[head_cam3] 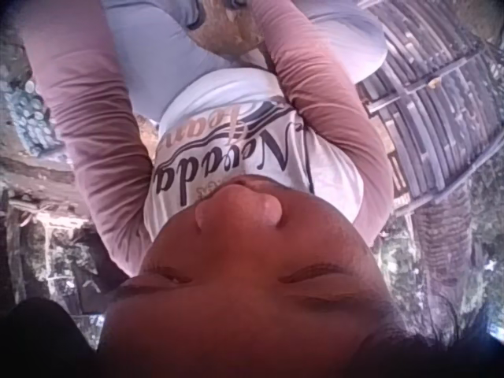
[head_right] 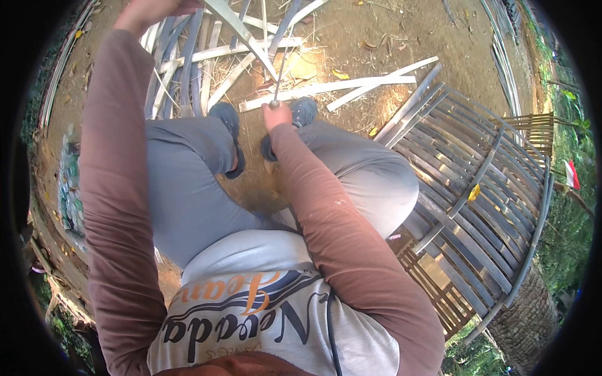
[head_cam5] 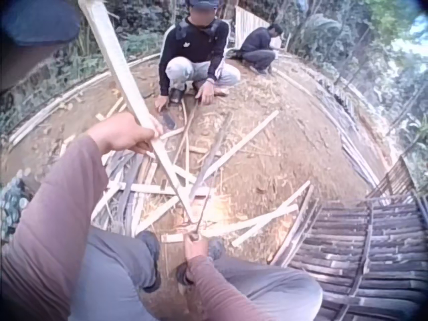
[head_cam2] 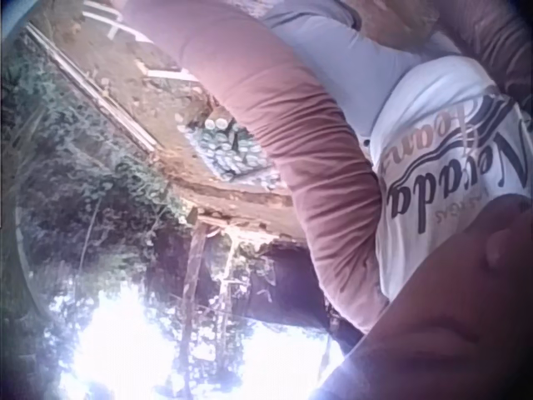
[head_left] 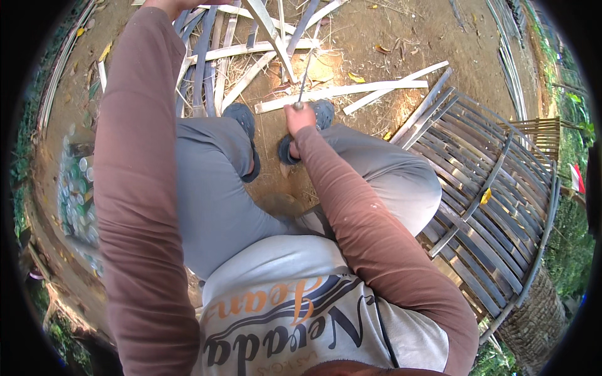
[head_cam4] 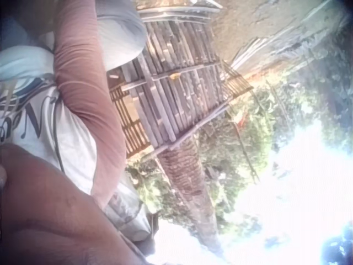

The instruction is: The person shaves and smooths long strips of bamboo using a machete, working on them one at a time while seated.

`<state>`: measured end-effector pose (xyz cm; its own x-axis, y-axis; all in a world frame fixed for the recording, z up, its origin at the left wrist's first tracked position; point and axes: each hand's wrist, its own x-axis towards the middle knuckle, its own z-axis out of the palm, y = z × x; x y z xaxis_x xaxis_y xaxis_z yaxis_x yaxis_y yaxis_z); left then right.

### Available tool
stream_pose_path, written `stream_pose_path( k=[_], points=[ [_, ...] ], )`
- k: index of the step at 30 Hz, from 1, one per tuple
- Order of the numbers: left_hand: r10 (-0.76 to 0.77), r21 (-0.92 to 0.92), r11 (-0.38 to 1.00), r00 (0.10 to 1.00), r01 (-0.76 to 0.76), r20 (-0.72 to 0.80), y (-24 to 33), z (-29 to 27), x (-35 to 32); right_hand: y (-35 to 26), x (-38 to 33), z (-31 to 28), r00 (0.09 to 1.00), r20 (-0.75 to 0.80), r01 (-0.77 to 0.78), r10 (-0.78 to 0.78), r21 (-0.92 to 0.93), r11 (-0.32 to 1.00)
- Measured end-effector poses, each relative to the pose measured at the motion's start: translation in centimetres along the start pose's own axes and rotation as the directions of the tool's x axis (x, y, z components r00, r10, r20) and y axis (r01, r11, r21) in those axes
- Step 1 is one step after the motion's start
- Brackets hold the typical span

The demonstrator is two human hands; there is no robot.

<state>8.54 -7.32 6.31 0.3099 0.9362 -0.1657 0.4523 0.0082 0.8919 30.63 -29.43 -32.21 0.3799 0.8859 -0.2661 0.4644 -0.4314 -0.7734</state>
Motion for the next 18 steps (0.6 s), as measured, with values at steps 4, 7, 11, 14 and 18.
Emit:
stream_pose_path(
  k=[4, 7, 11, 14, 18],
  points=[
    [-0.016, 0.011, 1.0, 0.999, 0.015, 0.046, -1.4, 1.1, 1.7, -1.7, -0.9, -2.8, 0.67, 0.551, -0.686, 0.497, 0.204, 0.698],
    [-0.058, -0.034, 0.998, 0.998, 0.058, 0.001, -1.3, 0.1, -0.2, -9.6, 0.1, -4.1, 0.725, 0.534, -0.675, 0.435, 0.429, 0.6],
    [-0.044, -0.062, 0.997, 0.999, 0.043, -0.004, -1.3, -0.1, 0.2, -16.0, 1.9, -7.7, 0.97, 0.224, -0.215, 0.096, 0.596, 0.774],
    [-0.045, -0.096, 0.994, 0.999, 0.047, 0.022, -1.9, -0.5, 1.0, -12.1, 1.8, -6.3, 0.996, 0.07, -0.078, 0.053, 0.43, 0.9],
    [-0.023, -0.022, 0.999, 1.0, 0.023, -0.004, -1.5, -0.6, 1.1, 0.6, -0.2, -0.9, 0.804, 0.427, -0.519, 0.413, 0.169, 0.838]
  ],
)
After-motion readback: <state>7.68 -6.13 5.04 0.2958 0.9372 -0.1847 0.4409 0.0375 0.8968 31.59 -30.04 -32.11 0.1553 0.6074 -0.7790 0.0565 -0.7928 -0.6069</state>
